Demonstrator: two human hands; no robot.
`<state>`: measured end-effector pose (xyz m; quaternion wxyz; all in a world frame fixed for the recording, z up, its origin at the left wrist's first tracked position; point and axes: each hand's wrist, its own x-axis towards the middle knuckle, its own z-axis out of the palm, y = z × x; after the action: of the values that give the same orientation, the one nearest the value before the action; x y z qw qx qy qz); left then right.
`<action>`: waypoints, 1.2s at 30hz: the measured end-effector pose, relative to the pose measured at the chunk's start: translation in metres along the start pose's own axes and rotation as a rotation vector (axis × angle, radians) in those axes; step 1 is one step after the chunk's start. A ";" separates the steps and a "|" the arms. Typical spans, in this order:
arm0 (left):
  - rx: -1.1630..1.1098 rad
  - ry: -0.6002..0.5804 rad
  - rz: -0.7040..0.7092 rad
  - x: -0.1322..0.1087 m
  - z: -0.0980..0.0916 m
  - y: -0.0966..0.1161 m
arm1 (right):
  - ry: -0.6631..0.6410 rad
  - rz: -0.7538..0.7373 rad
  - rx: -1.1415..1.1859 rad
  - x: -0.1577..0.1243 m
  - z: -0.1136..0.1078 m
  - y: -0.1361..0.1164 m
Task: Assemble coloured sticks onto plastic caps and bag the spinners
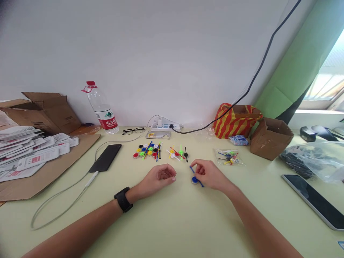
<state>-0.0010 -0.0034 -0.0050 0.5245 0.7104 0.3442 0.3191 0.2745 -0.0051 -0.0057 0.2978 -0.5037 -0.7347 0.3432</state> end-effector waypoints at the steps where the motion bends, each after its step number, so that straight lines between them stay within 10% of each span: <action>1: 0.078 0.009 0.049 -0.002 0.002 0.002 | -0.005 -0.033 0.058 0.000 0.010 -0.006; 6: 0.319 -0.059 0.233 -0.010 0.005 0.014 | 0.033 -0.100 0.128 -0.002 0.039 -0.023; 14: 0.579 -0.287 0.419 -0.013 0.009 0.020 | 0.246 -0.129 0.016 -0.002 0.020 -0.021; 36: -0.111 0.021 -0.089 0.005 -0.002 -0.010 | 0.198 -0.198 0.350 -0.013 0.037 -0.051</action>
<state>-0.0017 0.0037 -0.0141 0.5733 0.6608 0.3624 0.3214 0.2217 -0.0377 0.0124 0.4836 -0.4010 -0.6770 0.3835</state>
